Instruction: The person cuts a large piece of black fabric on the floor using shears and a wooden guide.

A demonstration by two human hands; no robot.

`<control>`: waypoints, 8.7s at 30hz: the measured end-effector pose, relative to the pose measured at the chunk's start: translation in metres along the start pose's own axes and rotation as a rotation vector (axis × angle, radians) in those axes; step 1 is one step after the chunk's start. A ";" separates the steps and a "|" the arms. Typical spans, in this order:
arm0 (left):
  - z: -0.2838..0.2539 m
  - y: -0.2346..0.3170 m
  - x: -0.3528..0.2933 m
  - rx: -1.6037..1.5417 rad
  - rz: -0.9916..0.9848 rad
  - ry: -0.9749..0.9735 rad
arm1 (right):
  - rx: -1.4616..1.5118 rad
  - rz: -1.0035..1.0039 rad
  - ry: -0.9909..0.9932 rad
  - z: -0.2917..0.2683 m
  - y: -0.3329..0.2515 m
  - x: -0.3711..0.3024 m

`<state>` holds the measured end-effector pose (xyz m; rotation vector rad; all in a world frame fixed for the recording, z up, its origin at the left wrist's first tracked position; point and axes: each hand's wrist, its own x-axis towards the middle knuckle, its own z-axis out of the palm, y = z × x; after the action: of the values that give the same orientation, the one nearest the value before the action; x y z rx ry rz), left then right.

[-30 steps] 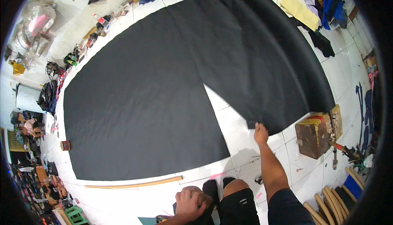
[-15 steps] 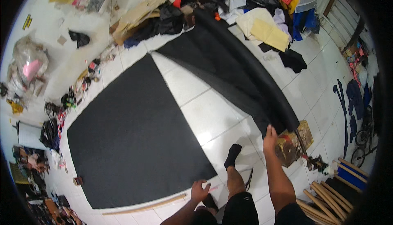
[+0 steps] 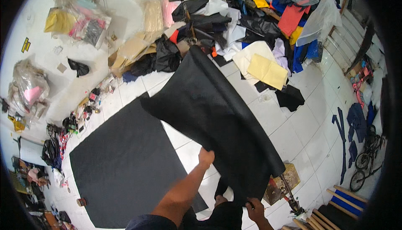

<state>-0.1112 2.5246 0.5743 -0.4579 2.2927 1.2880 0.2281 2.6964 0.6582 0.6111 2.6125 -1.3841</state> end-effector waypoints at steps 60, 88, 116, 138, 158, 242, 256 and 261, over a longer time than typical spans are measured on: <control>-1.139 -0.474 0.181 0.096 0.197 -0.294 | -0.912 0.546 -0.404 0.967 -0.598 -0.340; -1.642 -0.824 0.131 0.071 0.402 -0.206 | -0.532 1.009 -0.008 1.517 -0.862 -0.645; -2.084 -1.175 0.094 -0.031 0.311 -0.340 | -0.296 1.005 0.563 1.961 -1.125 -0.943; -2.087 -1.504 0.165 0.035 -0.194 -0.604 | -0.192 1.019 0.699 2.269 -0.911 -0.994; -1.904 -1.673 0.372 0.063 -0.107 -0.995 | -0.471 0.860 1.047 2.348 -0.661 -0.904; -1.943 -1.730 0.468 0.256 0.475 -0.660 | 0.088 1.591 1.236 2.454 -0.617 -0.966; -1.938 -1.735 0.482 0.229 0.419 -0.611 | -0.233 1.649 1.040 2.393 -0.525 -1.063; -1.948 -1.731 0.477 0.232 0.384 -0.598 | -0.133 1.735 0.920 2.376 -0.522 -1.053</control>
<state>-0.1037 -0.0548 -0.0301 0.4188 2.0147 1.1031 0.7882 0.1897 0.0011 2.8117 1.1594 -0.2477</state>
